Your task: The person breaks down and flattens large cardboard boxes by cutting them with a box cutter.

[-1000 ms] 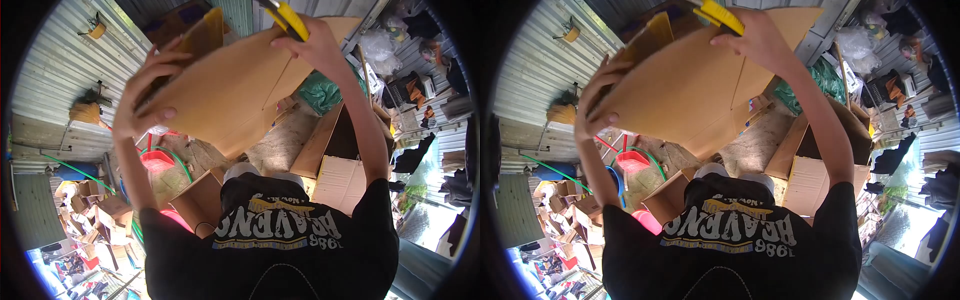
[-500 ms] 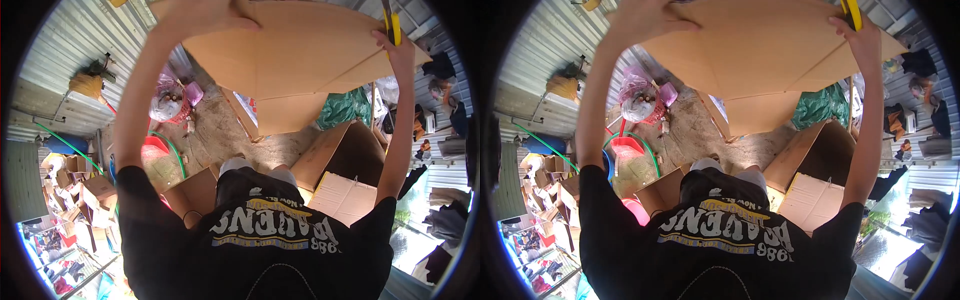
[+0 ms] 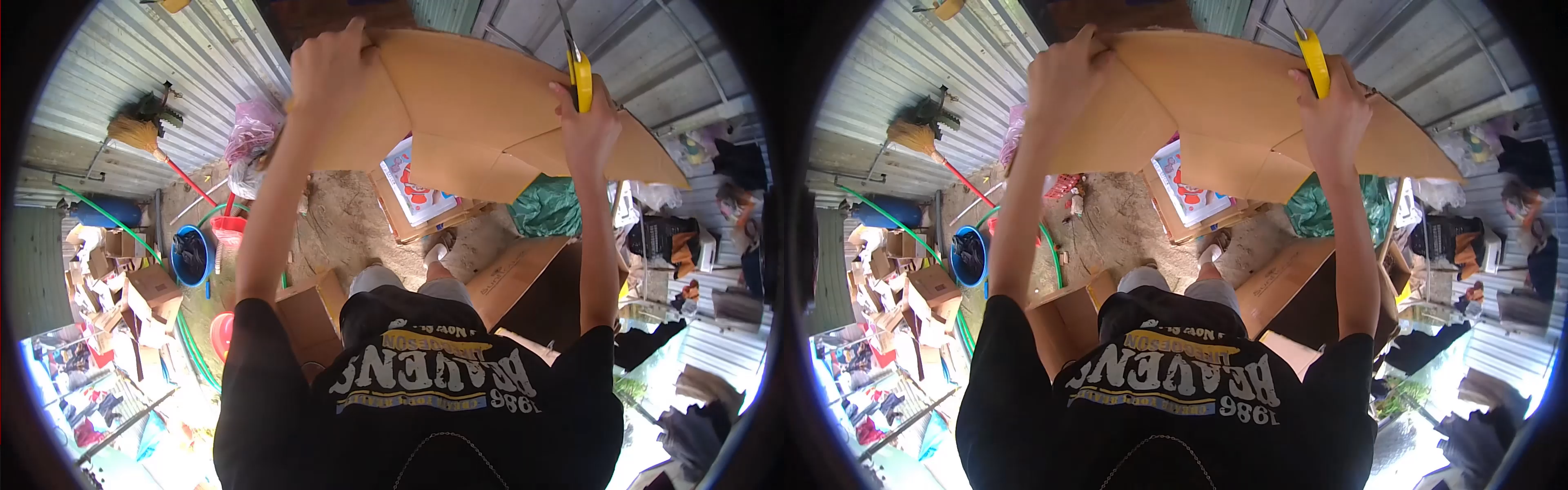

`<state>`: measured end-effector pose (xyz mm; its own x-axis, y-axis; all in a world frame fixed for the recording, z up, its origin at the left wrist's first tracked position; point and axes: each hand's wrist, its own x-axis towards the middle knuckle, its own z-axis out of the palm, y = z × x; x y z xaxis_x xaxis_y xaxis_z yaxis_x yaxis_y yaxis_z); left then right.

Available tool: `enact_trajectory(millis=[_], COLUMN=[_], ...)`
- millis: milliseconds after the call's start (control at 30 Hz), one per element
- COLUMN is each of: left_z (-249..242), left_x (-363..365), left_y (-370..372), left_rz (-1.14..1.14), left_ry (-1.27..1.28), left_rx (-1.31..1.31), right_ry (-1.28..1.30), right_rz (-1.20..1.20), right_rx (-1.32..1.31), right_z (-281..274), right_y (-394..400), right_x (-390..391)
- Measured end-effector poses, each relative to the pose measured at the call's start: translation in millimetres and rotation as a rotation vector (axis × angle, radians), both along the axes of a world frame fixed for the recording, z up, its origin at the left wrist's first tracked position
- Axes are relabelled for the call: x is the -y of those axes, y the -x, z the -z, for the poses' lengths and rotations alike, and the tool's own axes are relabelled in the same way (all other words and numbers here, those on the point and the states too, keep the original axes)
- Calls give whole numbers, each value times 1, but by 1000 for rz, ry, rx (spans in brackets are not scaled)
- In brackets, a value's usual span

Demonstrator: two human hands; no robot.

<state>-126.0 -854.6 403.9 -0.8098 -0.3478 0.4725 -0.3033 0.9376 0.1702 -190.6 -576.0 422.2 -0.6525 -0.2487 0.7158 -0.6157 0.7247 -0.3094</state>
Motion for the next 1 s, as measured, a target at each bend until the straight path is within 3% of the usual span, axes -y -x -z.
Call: enact_trajectory(millis=[67, 133, 200, 267, 400, 467, 500, 533, 633, 667, 733, 800, 833, 900, 933, 1000], left_z=[-11, -41, -69, -88, -108, -101, -99, -103, -89, -83, -56, 6, 45, 131, 130, 230], left_x=[-1, -7, -18, -32, -57, -75, -90, -104, -96, -87, -52, -22, -11, -3, -19, -38], left_y=[-9, -20, -28, -27, -43, -72, -81, -90, -105, -104, -97, -96, -95, -88, -65, -29], left_rz=[269, 462, 702, 689, 676, 674, 735, 742, 892, 883, 1156, 1169, 1123, 822, 424, 621], left_ry=[114, 159, 133, 125, 207, 221, 133, 100, -405, -434, -1138, -1816, -1960, -1984, -1904, -982], left_rx=[-11, 206, 258, 234, 241, 436, 378, 710, 950, 946, 924, 1052, 977, 582, 383, 495], right_ry=[62, 74, 151, 221, 80, 107, 44, -17, -18, 2, -24, -66, -74, -144, -85, -59], right_rz=[-43, -182, -287, -400, -452, -447, -435, -429, -522, -541, -551, -549, -555, -533, -521, -499], right_rx=[124, 255, 299, 347, 375, 373, 255, 138, 150, 182, 231, 294, 295, 412, 430, 440], right_z=[-7, -22, -37, -55, -74, -60, -49, -37, -20, -19, -15, -17, -19, -20, -18, -23], right_y=[21, 46, 70, 89, 102, 91, 89, 87, 74, 72, 78, 81, 82, 85, 88, 100], right_x=[-18, -40, -52, -57, -58, -68, -76, -85, -98, -98, -102, -97, -98, -110, -116, -135])
